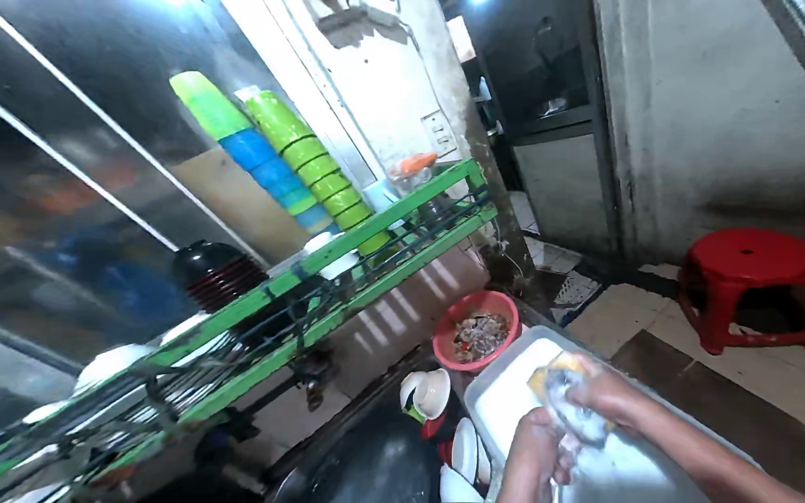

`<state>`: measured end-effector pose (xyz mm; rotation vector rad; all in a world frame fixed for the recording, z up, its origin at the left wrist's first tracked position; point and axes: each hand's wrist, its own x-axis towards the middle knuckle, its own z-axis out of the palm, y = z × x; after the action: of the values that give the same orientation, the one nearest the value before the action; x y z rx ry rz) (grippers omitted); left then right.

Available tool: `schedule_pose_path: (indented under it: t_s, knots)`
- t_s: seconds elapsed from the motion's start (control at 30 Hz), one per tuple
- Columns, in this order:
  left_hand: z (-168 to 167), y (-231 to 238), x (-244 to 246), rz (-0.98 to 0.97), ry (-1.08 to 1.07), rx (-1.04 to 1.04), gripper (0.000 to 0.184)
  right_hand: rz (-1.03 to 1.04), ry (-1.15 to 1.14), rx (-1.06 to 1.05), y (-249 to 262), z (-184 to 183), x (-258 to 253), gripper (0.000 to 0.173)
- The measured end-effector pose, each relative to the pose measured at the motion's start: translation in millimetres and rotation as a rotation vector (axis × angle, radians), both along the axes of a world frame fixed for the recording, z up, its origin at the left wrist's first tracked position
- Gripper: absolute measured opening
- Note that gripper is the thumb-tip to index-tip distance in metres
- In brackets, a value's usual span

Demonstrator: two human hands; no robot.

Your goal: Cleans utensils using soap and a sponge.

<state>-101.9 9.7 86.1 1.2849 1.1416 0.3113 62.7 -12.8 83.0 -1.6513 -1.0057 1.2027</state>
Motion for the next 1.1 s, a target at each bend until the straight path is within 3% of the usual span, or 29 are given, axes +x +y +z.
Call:
schedule_pose_path:
  t_s: [0.07, 0.17, 0.27, 0.37, 0.43, 0.53, 0.63, 0.73, 0.9, 1.0, 1.1]
  knots:
    - [-1.7, -13.7, 1.3, 0.068, -0.014, 0.008, 0.018, 0.137, -0.100, -0.009, 2.5, 1.3, 2.1, 0.066]
    - [-13.2, -25.7, -2.0, 0.093, -0.026, -0.003, 0.022, 0.013, -0.174, 0.030, 14.6, 8.7, 19.0, 0.062]
    - [-21.4, -26.3, -6.0, 0.212, -0.141, -0.085, 0.016, -0.102, 0.019, 0.043, 18.3, 17.3, 33.2, 0.061]
    - [-17.4, -26.0, -5.5, 0.301, -0.249, -0.134, 0.019, 0.102, 0.238, 0.010, 3.2, 12.2, 27.4, 0.069]
    - [-12.9, -29.1, -1.4, 0.301, -0.240, -0.097, 0.024, 0.214, 0.166, 0.042, 0.9, 5.2, 19.4, 0.067]
    - [-12.2, -33.6, 3.1, 0.405, -0.235, -0.005, 0.028, 0.163, 0.013, 0.072, 6.1, 6.8, 15.7, 0.061]
    - [-12.8, -31.1, 6.7, 0.488, -0.240, 0.056, 0.023, 0.135, 0.027, 0.060, 4.0, 9.5, 11.1, 0.065]
    - [-12.7, -36.3, 11.5, 0.460, -0.232, 0.082, 0.015, 0.280, 0.050, 0.048, -2.2, 3.6, 2.7, 0.069]
    - [-17.0, -47.3, 15.7, 0.482, -0.228, 0.065, 0.021, 0.270, -0.260, 0.116, 23.6, -4.9, 24.0, 0.067]
    - [-8.6, -44.7, 18.8, 0.543, -0.211, 0.102, 0.023, 0.350, -0.186, 0.190, 13.8, -4.3, 13.5, 0.064]
    - [-4.8, -47.5, 15.2, 0.500, -0.110, 0.182, 0.039, 0.386, -0.121, 0.232, 6.4, -14.6, 3.6, 0.060]
